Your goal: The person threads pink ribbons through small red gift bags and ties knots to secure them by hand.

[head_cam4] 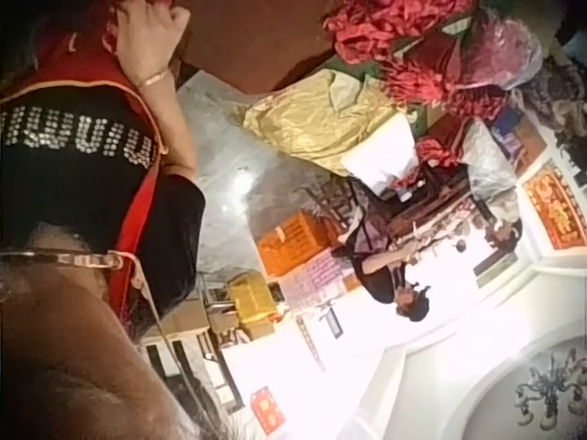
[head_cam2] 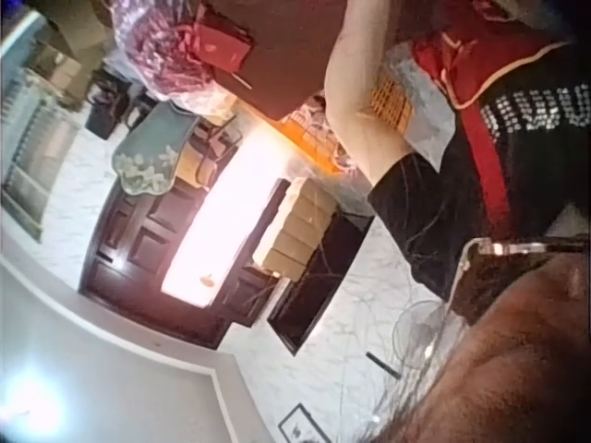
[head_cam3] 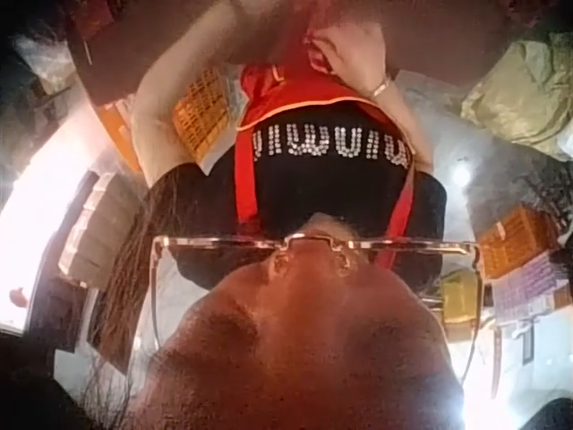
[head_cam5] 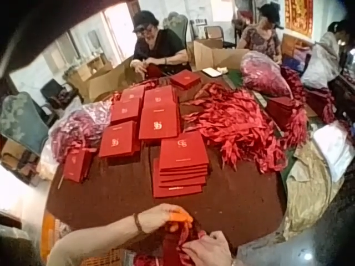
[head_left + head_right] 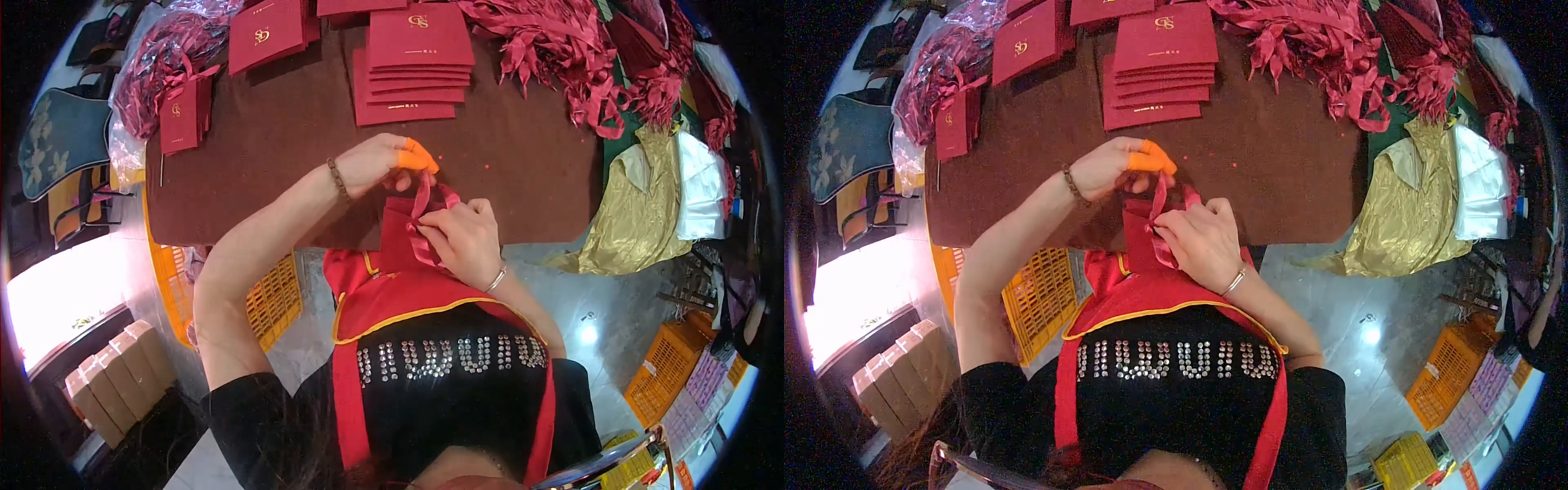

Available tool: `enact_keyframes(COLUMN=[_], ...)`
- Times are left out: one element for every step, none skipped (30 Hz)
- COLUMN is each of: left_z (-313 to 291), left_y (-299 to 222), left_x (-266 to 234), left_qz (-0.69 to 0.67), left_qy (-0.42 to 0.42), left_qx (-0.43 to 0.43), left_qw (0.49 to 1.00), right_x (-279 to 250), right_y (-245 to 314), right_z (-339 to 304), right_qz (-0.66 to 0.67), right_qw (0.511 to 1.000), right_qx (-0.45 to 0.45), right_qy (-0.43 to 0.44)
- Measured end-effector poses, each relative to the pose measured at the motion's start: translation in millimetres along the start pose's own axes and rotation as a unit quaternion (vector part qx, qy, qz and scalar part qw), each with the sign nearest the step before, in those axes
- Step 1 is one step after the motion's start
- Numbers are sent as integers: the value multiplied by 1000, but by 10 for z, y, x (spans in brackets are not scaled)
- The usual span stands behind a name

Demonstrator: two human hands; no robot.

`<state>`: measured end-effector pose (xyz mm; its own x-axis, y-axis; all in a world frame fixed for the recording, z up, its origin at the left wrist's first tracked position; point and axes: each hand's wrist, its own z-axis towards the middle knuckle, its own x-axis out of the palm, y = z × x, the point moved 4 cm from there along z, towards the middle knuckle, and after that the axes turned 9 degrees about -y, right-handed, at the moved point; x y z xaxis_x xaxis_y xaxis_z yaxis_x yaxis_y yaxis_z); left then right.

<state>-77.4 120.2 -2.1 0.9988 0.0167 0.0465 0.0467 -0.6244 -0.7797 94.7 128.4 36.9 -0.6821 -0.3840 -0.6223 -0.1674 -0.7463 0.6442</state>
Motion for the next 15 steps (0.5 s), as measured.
enact_keyframes(left_z=[-13,-28,-18,14,66,109,156,167,176,186,177,175,179,176,175], left_y=[0,-15,-13,-9,32,76,88,81,93,115,87,73,66,46,5], left_x=[55,113,156,156,127,111,150,159,171,178,189,192,211,230,224], left_qz=[-100,-200,-189,-190,-168,-146,-127,-127,-99,-73,-71,-71,-59,-46,-44], left_qy=[30,60,39,40,14,-12,-54,-53,-46,-40,-15,-13,5,22,24], left_qx=[4,7,0,1,-16,-33,-38,-36,-58,-82,-96,-96,-99,-103,-104], left_qw=[994,978,981,981,986,989,990,990,992,993,993,993,993,993,993], right_x=[3,27,45,42,19,-3,-33,-123,-219,-249,-210,-167,-187,-162,-90], right_y=[-5,-20,-30,-34,-22,-9,-25,-92,-162,-284,-463,-606,-614,-613,-597], right_z=[-10,-30,-44,-36,-21,-8,-7,-9,-26,-92,-236,-388,-408,-461,-556], right_qz=[-1,-3,-4,-6,7,19,16,-9,-34,3,135,263,200,200,283], right_qw=[1000,1000,999,999,1000,999,999,998,993,986,949,874,917,917,882], right_qx=[1,6,11,11,-9,-29,-29,11,50,135,277,408,335,337,369], right_qy=[-1,18,37,38,15,-8,-9,-57,-105,-98,-61,-23,82,80,79])
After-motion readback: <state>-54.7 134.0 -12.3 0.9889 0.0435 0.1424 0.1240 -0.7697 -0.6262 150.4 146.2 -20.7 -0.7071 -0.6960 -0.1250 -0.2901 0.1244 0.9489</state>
